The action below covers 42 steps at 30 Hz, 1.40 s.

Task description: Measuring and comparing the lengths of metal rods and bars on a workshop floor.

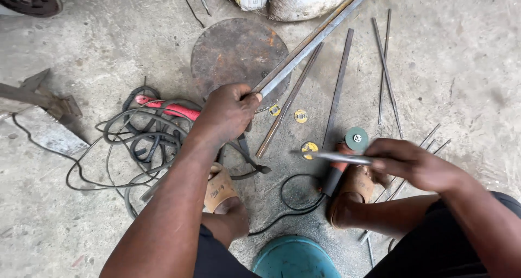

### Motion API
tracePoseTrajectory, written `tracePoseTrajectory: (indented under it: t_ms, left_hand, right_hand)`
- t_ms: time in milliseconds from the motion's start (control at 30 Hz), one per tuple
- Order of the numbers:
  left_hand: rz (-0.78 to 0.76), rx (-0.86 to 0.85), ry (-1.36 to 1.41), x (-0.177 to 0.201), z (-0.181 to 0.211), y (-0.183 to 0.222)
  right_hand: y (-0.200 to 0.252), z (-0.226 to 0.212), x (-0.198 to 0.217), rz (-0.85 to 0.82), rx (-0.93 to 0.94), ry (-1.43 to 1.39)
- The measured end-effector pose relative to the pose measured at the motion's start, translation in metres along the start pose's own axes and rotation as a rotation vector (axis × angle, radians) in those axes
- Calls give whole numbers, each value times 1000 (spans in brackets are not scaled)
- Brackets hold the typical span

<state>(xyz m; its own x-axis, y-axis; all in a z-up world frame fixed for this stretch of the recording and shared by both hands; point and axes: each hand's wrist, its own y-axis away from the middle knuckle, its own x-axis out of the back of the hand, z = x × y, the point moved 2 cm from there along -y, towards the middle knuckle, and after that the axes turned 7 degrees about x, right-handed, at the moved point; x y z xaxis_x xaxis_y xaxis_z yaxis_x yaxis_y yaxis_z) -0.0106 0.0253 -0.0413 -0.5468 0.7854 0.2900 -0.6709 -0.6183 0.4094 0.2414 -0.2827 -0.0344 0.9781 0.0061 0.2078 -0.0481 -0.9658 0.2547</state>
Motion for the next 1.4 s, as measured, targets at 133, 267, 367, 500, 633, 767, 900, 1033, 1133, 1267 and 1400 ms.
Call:
tracePoseTrajectory:
  t_ms: [133,267,367,500,633,767,900,1033,1133,1267,1400]
  left_hand:
    - [57,-34,-75,-4,1,-9]
    - [37,-58,-110,-18,20,-4]
    - [23,-51,-136,-21,31,3]
    - [32,-49,-167,-25,20,-16]
    - [30,-4,-185,-24,20,-20]
    - [22,-6,-153,-30,19,-28]
    - [-10,-9,-159,-33,20,-26]
    - [-4,29,-174,-36,23,-16]
    - [-20,53,-157,-38,19,-14]
    - [-35,59,-131,-40,16,-18]
    - [-65,48,-133,-43,17,-19]
  right_hand:
    - [30,-16,-7,4,123,-230]
    - [-4,-12,-27,230,63,-42]
    - [-13,14,-32,281,202,-99]
    - [-2,20,-40,442,548,-143]
    - [-27,15,-33,592,321,-75]
    - [-24,13,-37,682,291,-83]
    - [-14,6,-33,573,477,-112]
    - [-16,15,-35,396,649,-151]
    - [-24,13,-48,490,795,-182]
    - [-29,-24,-53,594,416,-188]
    - [-40,-12,-54,552,349,-193]
